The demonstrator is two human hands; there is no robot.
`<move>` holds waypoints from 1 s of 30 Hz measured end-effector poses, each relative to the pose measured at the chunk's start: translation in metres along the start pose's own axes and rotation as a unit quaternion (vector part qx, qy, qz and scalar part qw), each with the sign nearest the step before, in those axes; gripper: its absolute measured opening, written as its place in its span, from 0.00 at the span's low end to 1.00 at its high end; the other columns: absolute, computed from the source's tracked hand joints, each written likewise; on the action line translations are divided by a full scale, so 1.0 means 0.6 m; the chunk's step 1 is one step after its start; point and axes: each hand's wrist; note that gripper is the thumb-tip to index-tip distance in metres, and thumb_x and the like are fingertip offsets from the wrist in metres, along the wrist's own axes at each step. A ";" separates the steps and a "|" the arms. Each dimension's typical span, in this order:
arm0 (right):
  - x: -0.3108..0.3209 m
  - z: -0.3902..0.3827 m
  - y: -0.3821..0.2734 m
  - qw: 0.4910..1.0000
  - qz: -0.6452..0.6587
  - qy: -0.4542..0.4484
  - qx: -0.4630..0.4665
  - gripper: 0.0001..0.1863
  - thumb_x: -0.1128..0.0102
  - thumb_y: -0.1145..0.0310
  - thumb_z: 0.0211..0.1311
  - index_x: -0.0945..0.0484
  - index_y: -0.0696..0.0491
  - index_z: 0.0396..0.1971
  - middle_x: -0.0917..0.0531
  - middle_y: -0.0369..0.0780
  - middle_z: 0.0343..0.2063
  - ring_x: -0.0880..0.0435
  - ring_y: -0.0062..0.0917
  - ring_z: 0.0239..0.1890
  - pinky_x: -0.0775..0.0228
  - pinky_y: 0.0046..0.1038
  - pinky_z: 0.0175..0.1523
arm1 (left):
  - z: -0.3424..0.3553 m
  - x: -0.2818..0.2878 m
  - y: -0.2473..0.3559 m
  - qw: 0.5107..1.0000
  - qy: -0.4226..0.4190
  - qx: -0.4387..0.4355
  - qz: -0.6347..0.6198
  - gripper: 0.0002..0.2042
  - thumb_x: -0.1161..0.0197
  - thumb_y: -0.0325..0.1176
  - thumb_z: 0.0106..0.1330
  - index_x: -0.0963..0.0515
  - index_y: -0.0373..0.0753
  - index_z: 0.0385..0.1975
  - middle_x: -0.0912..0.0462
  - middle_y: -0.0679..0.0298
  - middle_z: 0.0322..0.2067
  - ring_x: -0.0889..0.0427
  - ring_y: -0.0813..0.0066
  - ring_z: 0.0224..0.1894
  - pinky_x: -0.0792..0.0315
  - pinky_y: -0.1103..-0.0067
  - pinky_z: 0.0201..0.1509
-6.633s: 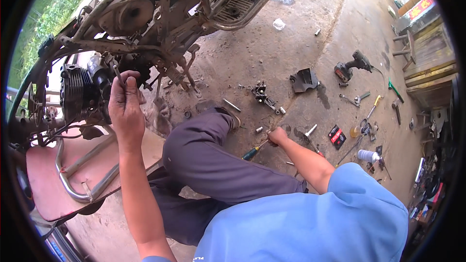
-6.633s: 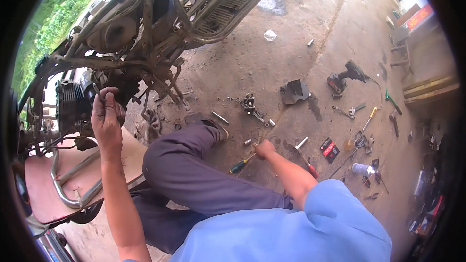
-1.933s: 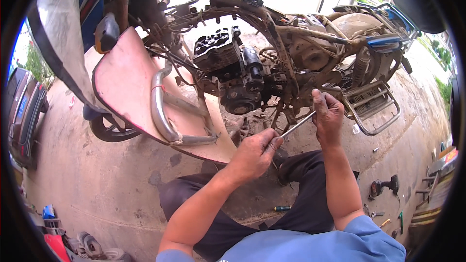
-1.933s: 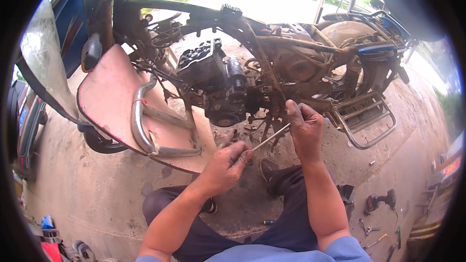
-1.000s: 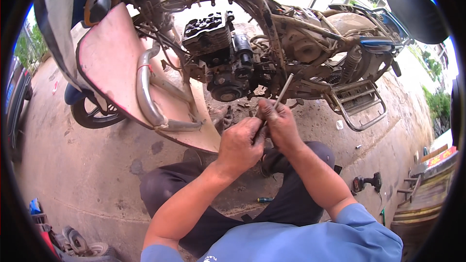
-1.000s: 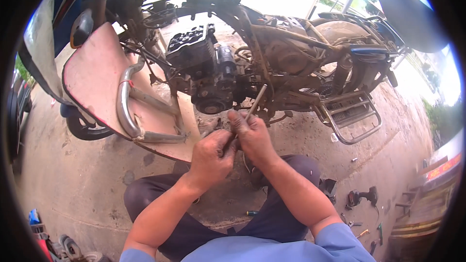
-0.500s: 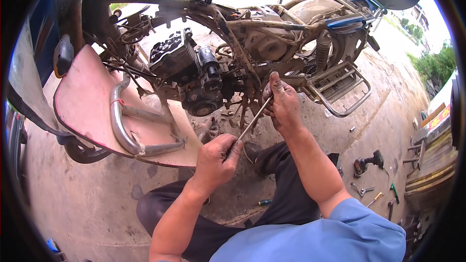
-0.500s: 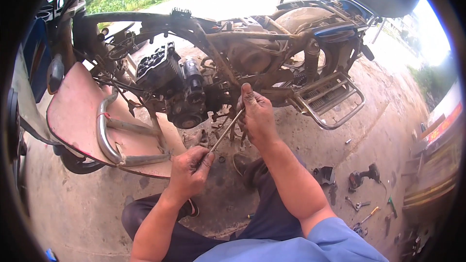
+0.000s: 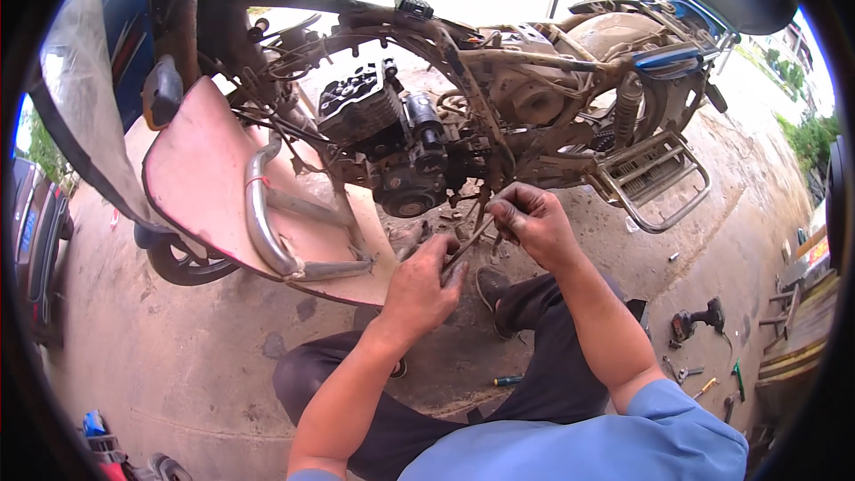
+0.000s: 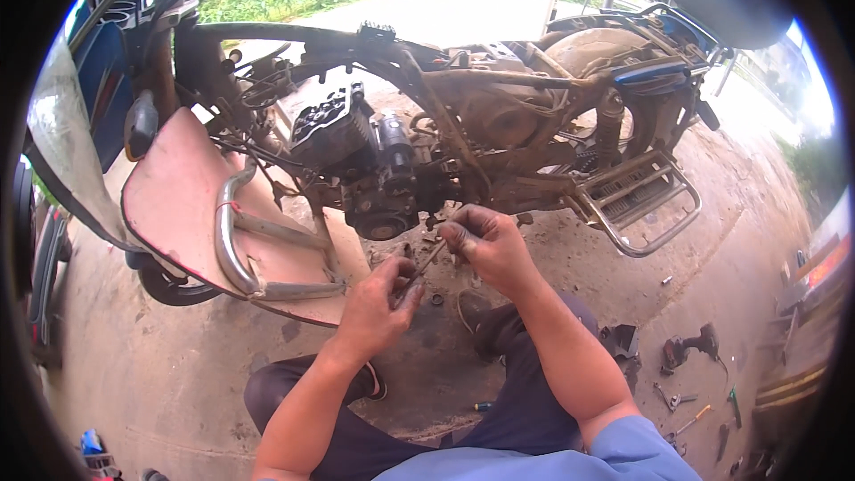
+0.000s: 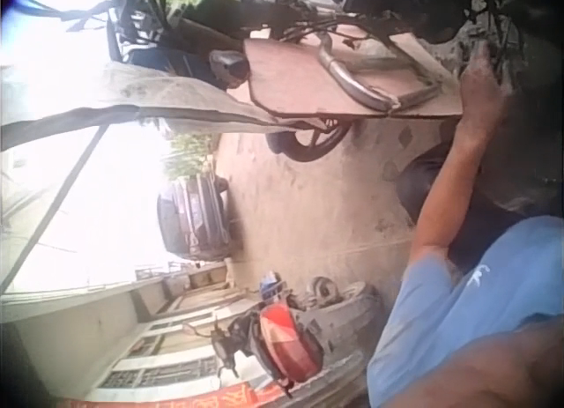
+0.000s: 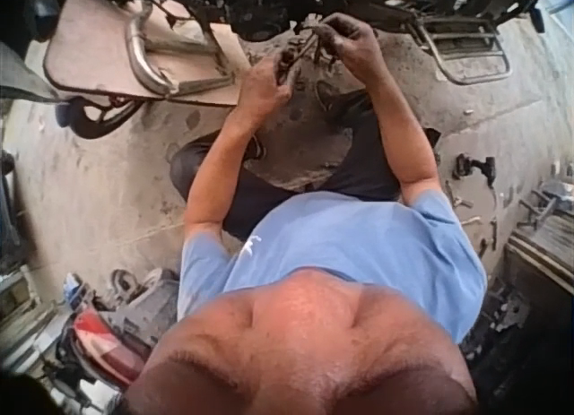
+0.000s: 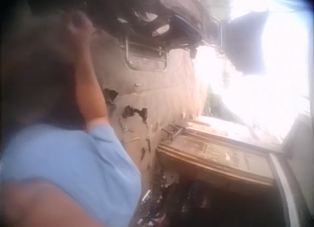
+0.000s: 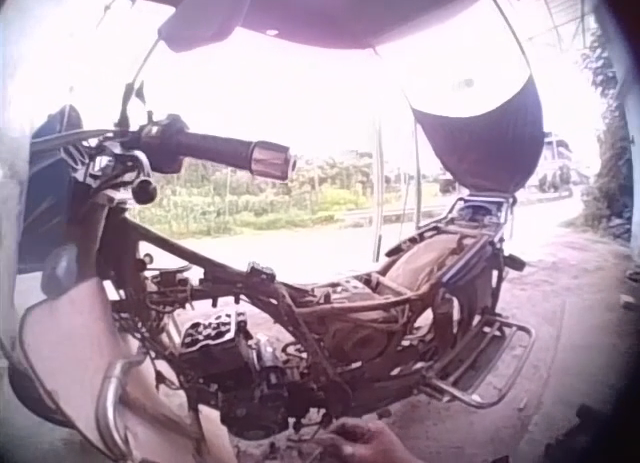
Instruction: The person works on a motorcycle engine, loosening parts with a wrench, inserting push rods into the engine block, and positioning the rocker arm assembly onto the cylinder head by hand.
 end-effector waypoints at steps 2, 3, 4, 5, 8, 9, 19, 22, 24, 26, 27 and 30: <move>-0.037 -0.020 0.027 0.983 -0.144 -0.090 0.070 0.07 0.28 0.71 0.65 0.17 0.58 0.37 0.15 0.37 0.28 0.16 0.25 0.31 0.25 0.27 0.37 | 0.016 -0.012 -0.017 1.000 -0.007 0.004 -0.006 0.14 0.32 0.28 0.65 0.23 0.37 0.50 0.16 0.49 0.45 0.15 0.46 0.45 0.22 0.60 0.49; -0.056 -0.030 0.034 0.953 -0.225 -0.130 0.156 0.07 0.27 0.74 0.61 0.17 0.58 0.37 0.14 0.41 0.30 0.13 0.31 0.33 0.23 0.31 0.40 | 0.022 -0.011 -0.022 1.000 0.004 -0.029 0.000 0.13 0.33 0.28 0.65 0.21 0.37 0.49 0.16 0.48 0.47 0.16 0.45 0.47 0.22 0.59 0.51; -0.081 -0.041 0.008 0.928 -0.288 -0.114 0.206 0.11 0.28 0.80 0.54 0.17 0.57 0.38 0.14 0.45 0.32 0.12 0.41 0.36 0.22 0.34 0.42 | 0.022 -0.006 -0.033 1.000 0.013 -0.020 0.007 0.13 0.33 0.28 0.65 0.21 0.37 0.49 0.16 0.48 0.47 0.16 0.45 0.47 0.22 0.59 0.51; -0.092 -0.041 0.003 0.929 -0.281 -0.125 0.208 0.11 0.28 0.80 0.54 0.17 0.57 0.38 0.14 0.45 0.32 0.12 0.41 0.36 0.22 0.34 0.42 | 0.022 0.001 -0.044 0.998 -0.002 -0.056 0.031 0.10 0.34 0.31 0.66 0.19 0.38 0.46 0.15 0.49 0.46 0.15 0.44 0.47 0.22 0.58 0.51; -0.075 -0.037 -0.002 0.915 -0.274 -0.114 0.275 0.07 0.30 0.83 0.57 0.18 0.59 0.34 0.14 0.42 0.29 0.13 0.31 0.31 0.22 0.29 0.38 | 0.030 0.004 -0.034 0.988 -0.105 -0.015 0.109 0.11 0.36 0.38 0.68 0.15 0.38 0.39 0.13 0.48 0.42 0.15 0.43 0.46 0.21 0.56 0.51; -0.078 -0.040 -0.008 0.915 -0.272 -0.118 0.274 0.07 0.30 0.83 0.57 0.18 0.59 0.34 0.14 0.42 0.29 0.13 0.31 0.31 0.22 0.29 0.38 | 0.029 0.008 -0.030 0.965 -0.190 0.064 0.168 0.14 0.38 0.42 0.69 0.13 0.37 0.35 0.12 0.48 0.40 0.14 0.43 0.45 0.20 0.56 0.50; -0.075 -0.027 -0.002 0.925 -0.282 -0.120 0.224 0.15 0.28 0.72 0.61 0.15 0.56 0.48 0.13 0.45 0.38 0.13 0.38 0.40 0.22 0.34 0.45 | 0.009 0.007 -0.049 0.968 -0.071 0.050 0.236 0.18 0.40 0.44 0.70 0.13 0.36 0.27 0.14 0.44 0.28 0.13 0.43 0.34 0.20 0.55 0.40; -0.116 -0.040 0.006 0.935 -0.261 -0.115 0.210 0.08 0.31 0.79 0.59 0.14 0.56 0.38 0.13 0.44 0.33 0.12 0.38 0.37 0.21 0.33 0.44 | 0.002 0.014 -0.049 0.961 -0.077 0.044 0.262 0.19 0.38 0.46 0.70 0.13 0.35 0.26 0.12 0.47 0.29 0.11 0.47 0.36 0.18 0.57 0.41; -0.124 -0.050 0.000 0.932 -0.264 -0.110 0.224 0.09 0.34 0.84 0.58 0.15 0.56 0.36 0.13 0.43 0.32 0.12 0.37 0.35 0.22 0.32 0.42 | -0.001 0.019 -0.045 0.961 -0.109 0.047 0.250 0.19 0.39 0.46 0.70 0.13 0.35 0.27 0.12 0.47 0.30 0.11 0.46 0.37 0.18 0.58 0.42; -0.107 -0.048 0.010 0.958 -0.205 -0.069 0.186 0.07 0.39 0.86 0.59 0.17 0.59 0.35 0.14 0.40 0.30 0.16 0.27 0.31 0.25 0.27 0.39 | 0.003 0.024 -0.036 0.960 -0.151 0.066 0.225 0.21 0.41 0.47 0.72 0.12 0.36 0.28 0.12 0.46 0.30 0.11 0.45 0.38 0.18 0.57 0.43; -0.098 -0.052 -0.005 0.983 -0.122 -0.045 0.127 0.02 0.38 0.80 0.67 0.17 0.60 0.35 0.16 0.37 0.31 0.20 0.20 0.32 0.28 0.23 0.39 | 0.003 0.028 -0.029 0.960 -0.168 0.081 0.211 0.22 0.42 0.48 0.74 0.12 0.36 0.28 0.12 0.46 0.30 0.12 0.44 0.38 0.18 0.57 0.43; -0.036 -0.034 -0.010 0.977 0.126 0.022 0.172 0.16 0.43 0.55 0.80 0.23 0.54 0.37 0.28 0.31 0.29 0.36 0.11 0.27 0.48 0.18 0.31 | -0.001 0.009 -0.064 0.950 -0.192 0.089 0.229 0.20 0.41 0.48 0.71 0.11 0.36 0.31 0.11 0.48 0.34 0.11 0.45 0.42 0.18 0.56 0.47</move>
Point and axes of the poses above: each hand's wrist, its own z-axis towards the middle knuckle, its own x-axis out of the back of the hand, y = z × x
